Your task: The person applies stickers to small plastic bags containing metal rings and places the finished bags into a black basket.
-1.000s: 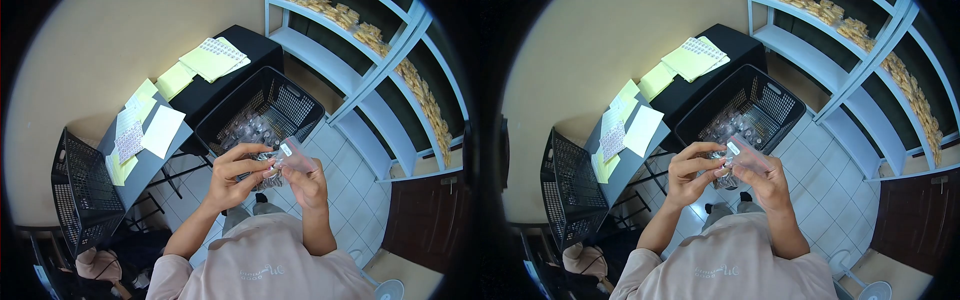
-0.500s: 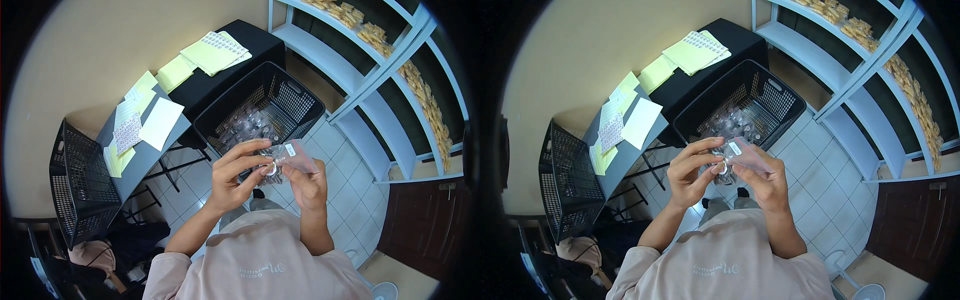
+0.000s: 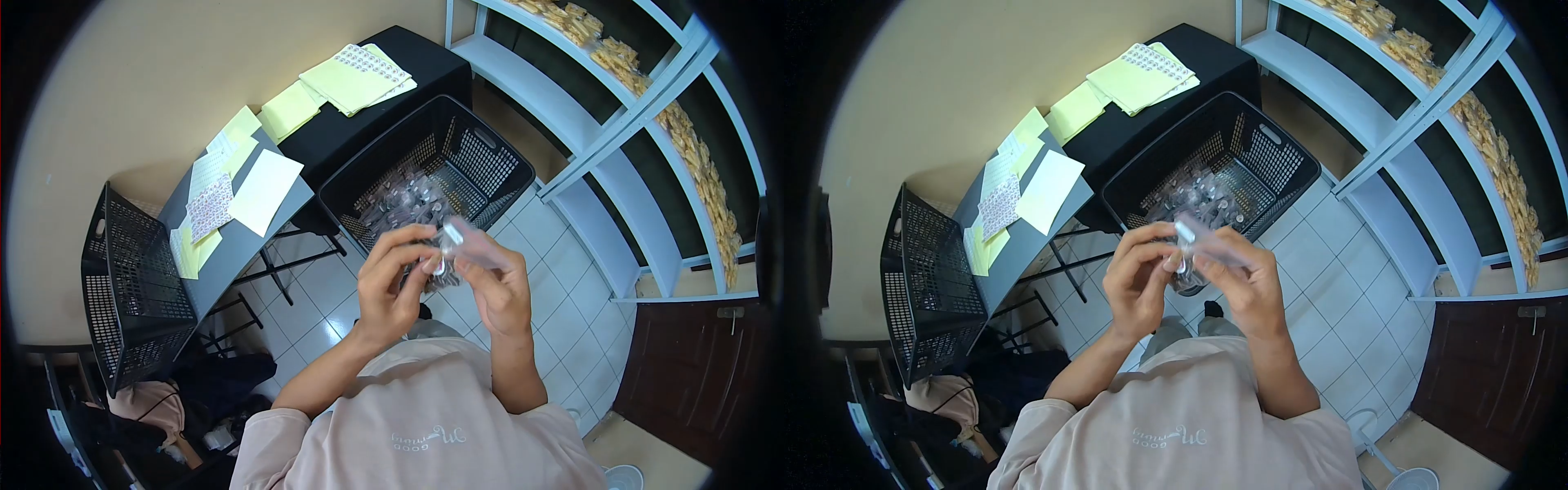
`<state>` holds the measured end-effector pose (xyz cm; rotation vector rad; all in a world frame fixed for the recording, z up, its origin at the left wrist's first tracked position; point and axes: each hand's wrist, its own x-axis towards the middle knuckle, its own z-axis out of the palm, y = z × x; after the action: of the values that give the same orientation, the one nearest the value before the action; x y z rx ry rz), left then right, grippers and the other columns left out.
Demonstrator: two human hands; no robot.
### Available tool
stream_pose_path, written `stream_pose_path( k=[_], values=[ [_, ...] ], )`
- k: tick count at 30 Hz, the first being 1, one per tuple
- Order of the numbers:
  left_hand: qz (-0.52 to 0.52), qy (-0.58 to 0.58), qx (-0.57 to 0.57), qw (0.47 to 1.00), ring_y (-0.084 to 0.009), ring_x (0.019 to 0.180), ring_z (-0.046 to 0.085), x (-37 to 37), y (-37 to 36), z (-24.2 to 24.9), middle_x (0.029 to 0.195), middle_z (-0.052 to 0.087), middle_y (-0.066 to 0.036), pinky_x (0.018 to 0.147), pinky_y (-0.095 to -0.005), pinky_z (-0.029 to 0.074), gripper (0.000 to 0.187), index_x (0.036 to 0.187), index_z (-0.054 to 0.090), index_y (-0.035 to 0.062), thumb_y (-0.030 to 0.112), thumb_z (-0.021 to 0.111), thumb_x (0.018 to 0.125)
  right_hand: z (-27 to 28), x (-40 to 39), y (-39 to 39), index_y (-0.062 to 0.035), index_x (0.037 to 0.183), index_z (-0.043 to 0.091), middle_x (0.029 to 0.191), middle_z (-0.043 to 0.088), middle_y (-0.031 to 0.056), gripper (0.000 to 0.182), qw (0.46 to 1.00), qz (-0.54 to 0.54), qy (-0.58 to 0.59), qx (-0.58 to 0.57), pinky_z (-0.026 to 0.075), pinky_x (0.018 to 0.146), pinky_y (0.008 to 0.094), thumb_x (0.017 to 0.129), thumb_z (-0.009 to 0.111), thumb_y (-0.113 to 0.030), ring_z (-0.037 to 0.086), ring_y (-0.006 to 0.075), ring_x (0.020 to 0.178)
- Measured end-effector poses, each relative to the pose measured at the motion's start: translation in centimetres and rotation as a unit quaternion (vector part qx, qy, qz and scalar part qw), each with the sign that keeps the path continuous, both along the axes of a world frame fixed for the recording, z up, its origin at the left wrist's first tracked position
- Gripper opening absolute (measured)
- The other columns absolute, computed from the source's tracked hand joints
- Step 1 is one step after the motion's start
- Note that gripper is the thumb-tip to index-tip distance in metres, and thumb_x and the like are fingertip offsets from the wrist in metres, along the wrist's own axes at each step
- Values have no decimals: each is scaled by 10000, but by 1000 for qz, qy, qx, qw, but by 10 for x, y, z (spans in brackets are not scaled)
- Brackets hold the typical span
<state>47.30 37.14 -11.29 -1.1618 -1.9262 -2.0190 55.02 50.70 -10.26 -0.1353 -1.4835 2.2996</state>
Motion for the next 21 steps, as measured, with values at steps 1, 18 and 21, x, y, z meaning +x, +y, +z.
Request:
stream_pose_path(
  k=[1,18,21],
  values=[
    [-27,-99,1,995,-254,1099,588,-1,0,-1,1171,579,-173,918,-349,488,159,996,654,-53,-74,644,838,-3,-3,2,48,1010,683,930,629,56,159,1000,-4,-24,-14,430,741,220,874,621,-8,557,89,826],
    [-115,-303,72,943,-164,1055,552,-26,-36,-50,1128,546,-107,852,-285,508,248,1059,593,3,-71,674,836,-29,-27,-12,41,1040,673,979,675,79,172,988,23,-103,-113,466,781,259,912,625,-64,613,142,867],
    [-125,-284,34,950,-177,1053,553,-29,-57,-76,1121,547,-108,866,-304,502,280,1069,539,25,-63,673,840,-36,-22,-4,44,976,709,872,691,85,159,973,2,-190,128,477,681,253,880,673,-78,613,121,750]
  ],
)
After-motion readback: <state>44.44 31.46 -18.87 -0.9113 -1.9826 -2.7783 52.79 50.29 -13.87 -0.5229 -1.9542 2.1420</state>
